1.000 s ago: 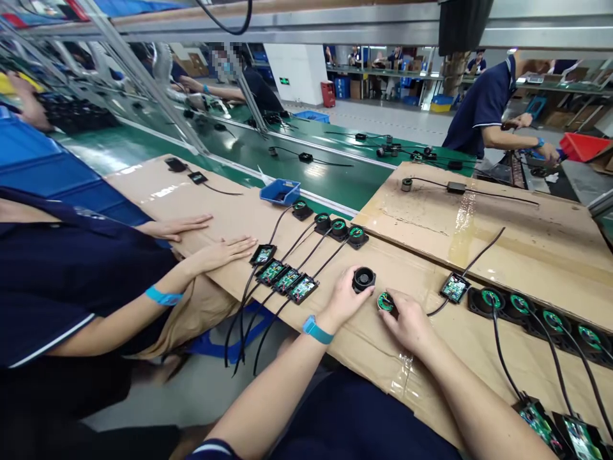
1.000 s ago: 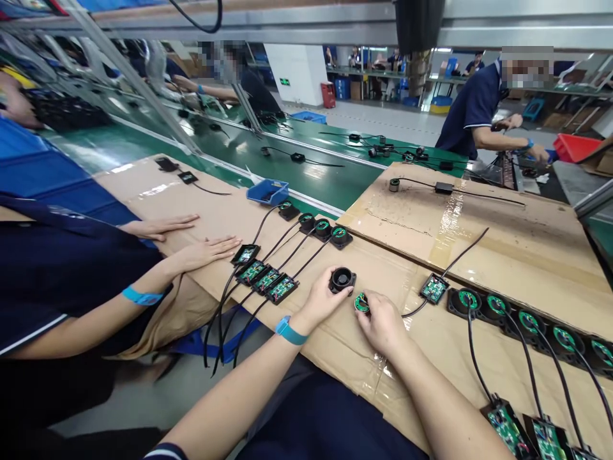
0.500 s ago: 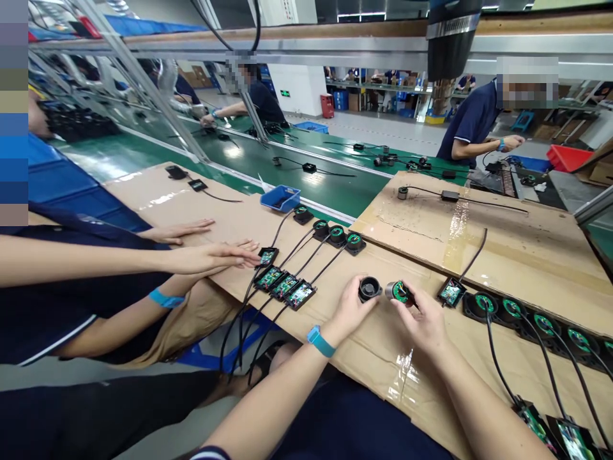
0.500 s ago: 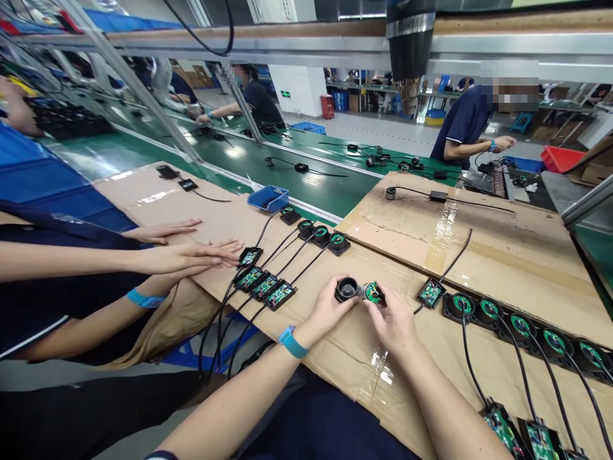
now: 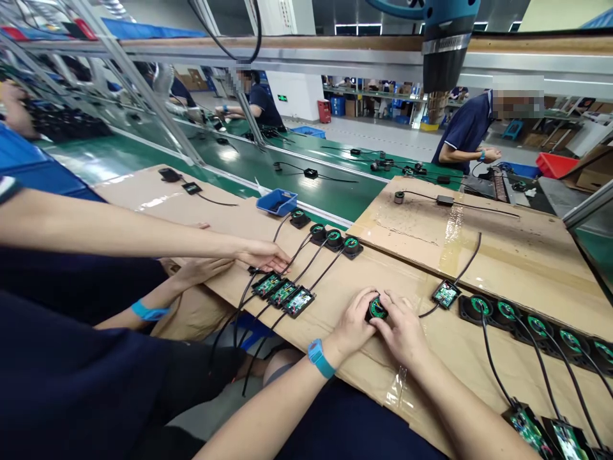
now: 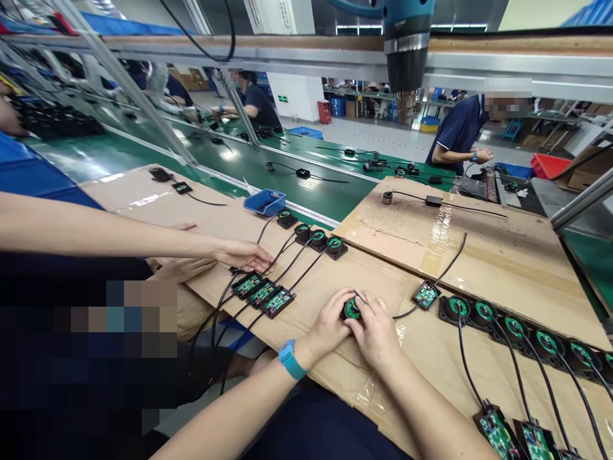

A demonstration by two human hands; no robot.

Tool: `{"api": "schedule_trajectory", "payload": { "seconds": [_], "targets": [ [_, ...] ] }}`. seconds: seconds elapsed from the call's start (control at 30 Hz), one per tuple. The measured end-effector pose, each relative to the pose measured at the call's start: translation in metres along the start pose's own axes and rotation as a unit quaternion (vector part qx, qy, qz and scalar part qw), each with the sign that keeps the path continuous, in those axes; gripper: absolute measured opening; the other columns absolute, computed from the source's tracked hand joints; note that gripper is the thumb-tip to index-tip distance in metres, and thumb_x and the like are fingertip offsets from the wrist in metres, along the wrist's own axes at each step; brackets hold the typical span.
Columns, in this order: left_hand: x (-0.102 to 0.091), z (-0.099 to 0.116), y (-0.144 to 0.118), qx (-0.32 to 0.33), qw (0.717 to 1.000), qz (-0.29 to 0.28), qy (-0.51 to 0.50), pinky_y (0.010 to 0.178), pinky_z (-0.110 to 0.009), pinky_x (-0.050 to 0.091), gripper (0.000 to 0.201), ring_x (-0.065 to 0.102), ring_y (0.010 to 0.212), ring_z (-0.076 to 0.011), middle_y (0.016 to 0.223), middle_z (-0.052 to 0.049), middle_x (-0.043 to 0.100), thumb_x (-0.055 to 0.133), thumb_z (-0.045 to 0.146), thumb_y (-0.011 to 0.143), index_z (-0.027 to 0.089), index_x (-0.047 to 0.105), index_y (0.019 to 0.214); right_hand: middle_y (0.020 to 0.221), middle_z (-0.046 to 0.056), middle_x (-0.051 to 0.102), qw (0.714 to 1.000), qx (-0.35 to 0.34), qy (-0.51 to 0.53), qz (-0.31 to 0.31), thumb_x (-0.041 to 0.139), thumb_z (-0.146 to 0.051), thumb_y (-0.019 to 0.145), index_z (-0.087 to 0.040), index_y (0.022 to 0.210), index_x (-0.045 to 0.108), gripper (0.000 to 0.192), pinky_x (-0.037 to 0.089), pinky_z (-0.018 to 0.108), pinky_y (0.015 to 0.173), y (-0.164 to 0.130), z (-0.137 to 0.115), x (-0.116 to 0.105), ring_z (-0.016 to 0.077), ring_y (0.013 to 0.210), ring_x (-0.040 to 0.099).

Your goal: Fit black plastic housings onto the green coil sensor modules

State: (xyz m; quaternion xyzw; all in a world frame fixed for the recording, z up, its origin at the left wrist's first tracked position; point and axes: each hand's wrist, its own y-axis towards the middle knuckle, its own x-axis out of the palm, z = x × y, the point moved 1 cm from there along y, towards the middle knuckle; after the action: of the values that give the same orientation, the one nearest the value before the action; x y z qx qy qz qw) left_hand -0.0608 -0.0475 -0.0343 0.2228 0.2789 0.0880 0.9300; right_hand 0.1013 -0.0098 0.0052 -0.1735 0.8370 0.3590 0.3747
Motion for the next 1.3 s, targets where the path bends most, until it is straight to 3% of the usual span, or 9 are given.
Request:
{"api": "schedule_trajectory", "payload": {
  "seconds": [0.3, 0.4, 0.53, 0.6, 0.73, 0.93, 1.07, 1.2, 1.3],
  "targets": [
    [0.003, -0.005, 0.001, -0.028, 0.999, -0.013, -0.031, 0.114, -0.054, 0.046, 0.045, 0.054, 0.129, -0.0275, 0.134, -0.013, 0.055, 0.063, 0.017, 0.088, 0.021, 0.052, 0.132, 0.123, 0.014, 0.068, 0.998, 0.025, 0.021, -0.045, 0.064, -0.030, 0.093, -0.018, 0.134, 0.058, 0.044, 0.056, 0.047, 0.094, 0.008, 0.000, 0.001, 0.0278, 0.106, 0.065],
    [-0.001, -0.005, 0.001, -0.020, 0.999, 0.002, -0.050, 0.115, -0.058, 0.042, 0.080, 0.048, 0.135, -0.0344, 0.141, -0.018, 0.050, 0.080, 0.053, 0.078, 0.019, 0.044, 0.140, 0.109, 0.012, 0.073, 1.000, 0.001, 0.002, -0.028, 0.065, -0.034, 0.093, -0.017, 0.125, 0.064, 0.037, 0.058, 0.043, 0.086, 0.025, -0.001, -0.018, 0.0260, 0.093, 0.068],
    [-0.014, -0.002, 0.000, -0.026, 0.992, 0.079, -0.096, 0.107, -0.055, 0.047, 0.104, 0.049, 0.131, -0.0358, 0.144, -0.024, 0.043, 0.047, 0.088, 0.075, 0.015, 0.033, 0.148, 0.119, 0.014, 0.072, 0.992, -0.037, -0.054, 0.109, 0.071, -0.037, 0.089, -0.018, 0.132, 0.064, 0.047, 0.057, 0.039, 0.089, 0.031, 0.004, -0.030, 0.0260, 0.098, 0.070],
    [-0.020, 0.000, 0.000, -0.054, 0.986, 0.118, -0.108, 0.102, -0.052, 0.050, 0.097, 0.054, 0.122, -0.0327, 0.139, -0.023, 0.046, 0.035, 0.086, 0.082, 0.014, 0.034, 0.147, 0.120, 0.016, 0.071, 0.987, -0.033, -0.108, 0.118, 0.067, -0.039, 0.092, -0.016, 0.127, 0.068, 0.042, 0.059, 0.040, 0.085, 0.025, 0.010, -0.019, 0.0266, 0.093, 0.072],
    [-0.025, 0.001, 0.000, -0.104, 0.974, 0.170, -0.106, 0.100, -0.051, 0.049, 0.088, 0.055, 0.117, -0.0315, 0.129, -0.020, 0.051, 0.032, 0.082, 0.087, 0.015, 0.040, 0.143, 0.112, 0.017, 0.073, 0.982, -0.042, -0.182, 0.016, 0.047, -0.048, 0.101, -0.016, 0.109, 0.077, 0.045, 0.060, 0.037, 0.068, 0.014, 0.014, 0.002, 0.0252, 0.075, 0.073],
    [-0.019, 0.001, 0.007, -0.094, 0.974, 0.164, -0.122, 0.095, -0.050, 0.052, 0.080, 0.058, 0.111, -0.0311, 0.123, -0.020, 0.055, 0.038, 0.079, 0.089, 0.016, 0.043, 0.138, 0.117, 0.014, 0.073, 0.974, -0.035, -0.166, 0.148, 0.067, -0.053, 0.090, -0.018, 0.116, 0.075, 0.045, 0.059, 0.034, 0.067, 0.021, 0.009, -0.024, 0.0264, 0.082, 0.074],
    [-0.027, 0.009, -0.005, -0.104, 0.980, 0.137, -0.101, 0.098, -0.048, 0.051, 0.081, 0.058, 0.112, -0.0305, 0.124, -0.019, 0.056, 0.032, 0.081, 0.089, 0.015, 0.048, 0.135, 0.104, 0.016, 0.075, 0.991, -0.052, -0.104, 0.062, 0.058, -0.051, 0.096, -0.014, 0.110, 0.075, 0.043, 0.061, 0.034, 0.071, 0.013, -0.003, -0.017, 0.0244, 0.079, 0.074],
    [-0.032, 0.005, -0.012, -0.106, 0.981, 0.117, -0.109, 0.100, -0.047, 0.050, 0.087, 0.059, 0.113, -0.0302, 0.123, -0.018, 0.056, 0.029, 0.083, 0.087, 0.014, 0.048, 0.136, 0.114, 0.020, 0.072, 0.994, -0.021, -0.084, 0.063, 0.064, -0.043, 0.094, -0.012, 0.112, 0.075, 0.038, 0.062, 0.037, 0.085, 0.007, -0.007, -0.001, 0.0272, 0.093, 0.074],
    [-0.029, 0.002, -0.011, -0.112, 0.980, 0.114, -0.117, 0.100, -0.046, 0.050, 0.084, 0.059, 0.112, -0.0296, 0.124, -0.019, 0.056, 0.028, 0.082, 0.088, 0.015, 0.048, 0.135, 0.116, 0.022, 0.071, 0.996, 0.008, -0.093, -0.010, 0.062, -0.039, 0.095, -0.011, 0.111, 0.076, 0.035, 0.062, 0.039, 0.083, 0.008, -0.007, 0.007, 0.0292, 0.094, 0.074]
  ]
}}
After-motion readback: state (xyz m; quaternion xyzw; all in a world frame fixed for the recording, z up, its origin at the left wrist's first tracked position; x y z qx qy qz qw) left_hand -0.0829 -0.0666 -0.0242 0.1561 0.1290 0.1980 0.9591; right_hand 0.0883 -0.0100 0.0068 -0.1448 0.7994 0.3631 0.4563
